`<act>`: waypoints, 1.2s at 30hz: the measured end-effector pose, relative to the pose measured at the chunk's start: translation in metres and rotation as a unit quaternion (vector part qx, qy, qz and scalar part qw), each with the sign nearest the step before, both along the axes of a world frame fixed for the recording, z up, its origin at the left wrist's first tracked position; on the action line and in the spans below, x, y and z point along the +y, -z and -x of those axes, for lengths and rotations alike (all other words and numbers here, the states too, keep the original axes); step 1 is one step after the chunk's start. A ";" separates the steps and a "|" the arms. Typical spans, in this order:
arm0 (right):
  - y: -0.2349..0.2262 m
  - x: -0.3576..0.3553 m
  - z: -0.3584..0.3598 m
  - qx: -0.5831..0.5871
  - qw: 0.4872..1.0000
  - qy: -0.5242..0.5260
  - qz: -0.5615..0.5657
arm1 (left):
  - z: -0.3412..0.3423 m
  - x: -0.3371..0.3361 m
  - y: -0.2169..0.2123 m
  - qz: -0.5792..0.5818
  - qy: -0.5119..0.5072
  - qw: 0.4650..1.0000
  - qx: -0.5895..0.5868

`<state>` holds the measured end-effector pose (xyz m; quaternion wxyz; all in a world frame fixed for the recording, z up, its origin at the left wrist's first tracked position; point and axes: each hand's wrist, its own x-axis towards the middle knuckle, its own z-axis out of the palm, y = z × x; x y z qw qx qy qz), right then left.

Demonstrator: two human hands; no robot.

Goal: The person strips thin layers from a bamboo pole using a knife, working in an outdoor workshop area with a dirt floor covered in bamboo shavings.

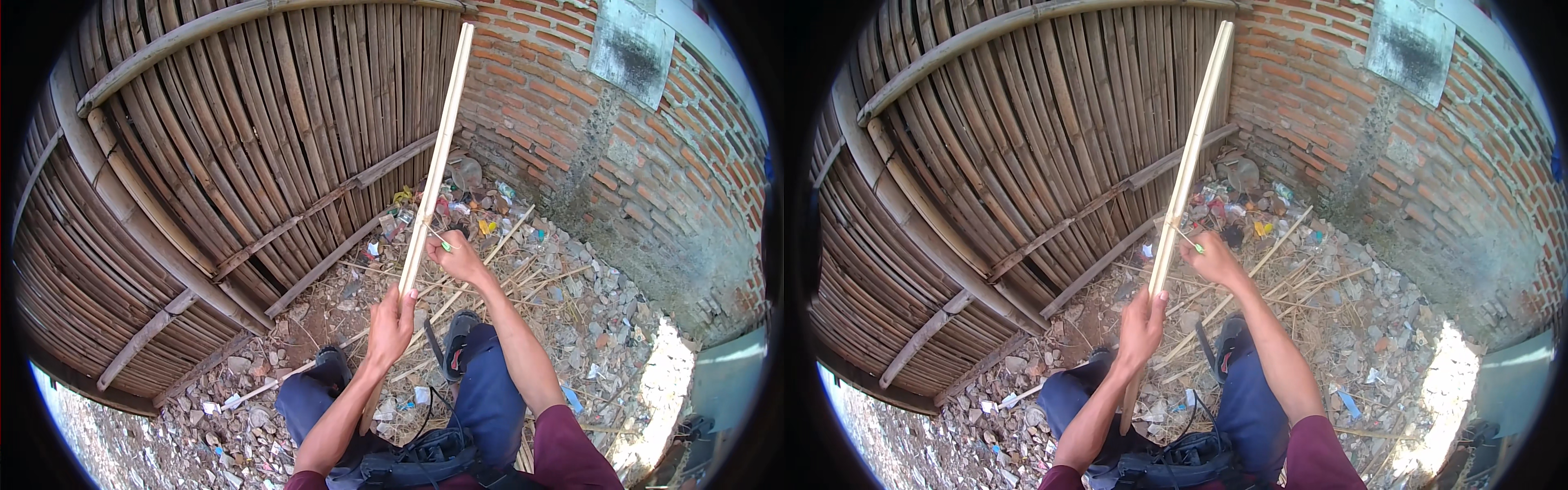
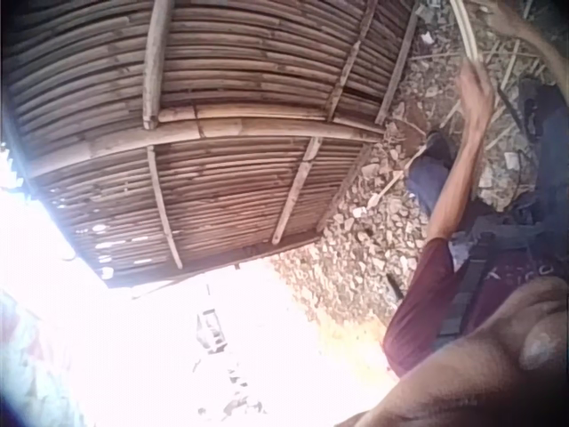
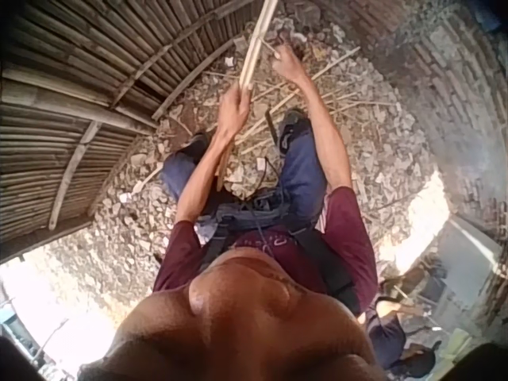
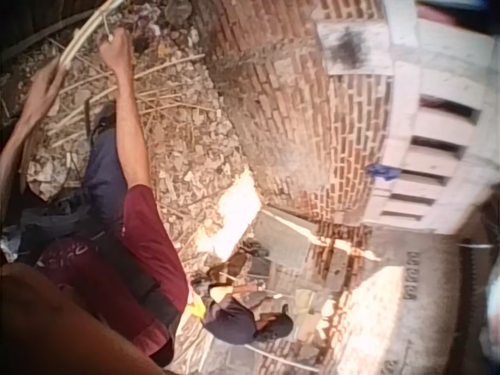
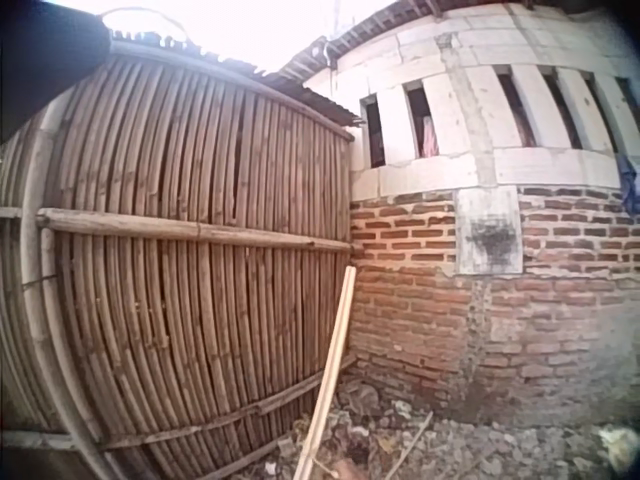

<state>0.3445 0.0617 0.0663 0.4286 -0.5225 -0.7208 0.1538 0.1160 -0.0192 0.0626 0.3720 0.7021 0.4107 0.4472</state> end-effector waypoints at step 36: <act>0.007 0.002 -0.128 -0.033 0.814 0.576 -0.070 | 0.005 -0.025 -0.034 0.038 0.014 0.998 0.041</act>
